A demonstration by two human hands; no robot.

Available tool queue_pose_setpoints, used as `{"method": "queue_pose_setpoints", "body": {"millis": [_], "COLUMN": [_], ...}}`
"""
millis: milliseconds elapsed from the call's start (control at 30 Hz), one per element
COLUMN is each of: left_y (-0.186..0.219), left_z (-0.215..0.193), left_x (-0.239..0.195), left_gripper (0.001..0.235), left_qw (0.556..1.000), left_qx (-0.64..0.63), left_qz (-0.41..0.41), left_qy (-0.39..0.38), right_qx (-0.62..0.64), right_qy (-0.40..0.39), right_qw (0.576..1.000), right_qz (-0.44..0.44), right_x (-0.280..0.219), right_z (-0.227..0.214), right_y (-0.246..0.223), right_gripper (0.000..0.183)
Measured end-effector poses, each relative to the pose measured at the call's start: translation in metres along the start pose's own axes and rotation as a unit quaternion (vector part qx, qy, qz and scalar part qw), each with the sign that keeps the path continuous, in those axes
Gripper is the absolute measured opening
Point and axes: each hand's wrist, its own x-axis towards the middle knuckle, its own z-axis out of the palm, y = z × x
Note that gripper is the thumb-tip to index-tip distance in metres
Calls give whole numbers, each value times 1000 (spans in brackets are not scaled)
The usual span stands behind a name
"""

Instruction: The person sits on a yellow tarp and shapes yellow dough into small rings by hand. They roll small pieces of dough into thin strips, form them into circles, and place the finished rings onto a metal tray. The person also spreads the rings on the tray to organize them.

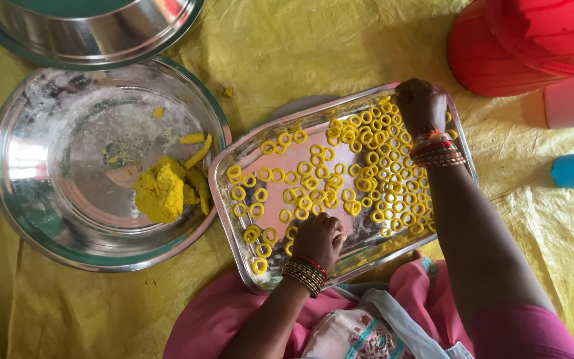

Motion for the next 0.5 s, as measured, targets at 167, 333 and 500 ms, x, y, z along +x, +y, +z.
{"method": "queue_pose_setpoints", "body": {"millis": [167, 333, 500], "left_y": [3, 4, 4], "left_z": [-5, -8, -16], "left_x": [-1, 0, 0], "left_gripper": [16, 16, 26], "left_qw": [1000, 997, 991], "left_qx": [-7, 38, 96], "left_qz": [-10, -7, 3], "left_qy": [9, 65, 98], "right_qx": [98, 113, 22], "right_qy": [-97, -243, -227], "right_qw": [989, 960, 974], "right_qz": [44, 81, -12], "right_x": [-66, -149, -172], "right_z": [-33, -63, -72], "right_y": [-42, -108, -139], "right_gripper": [11, 16, 33]}}
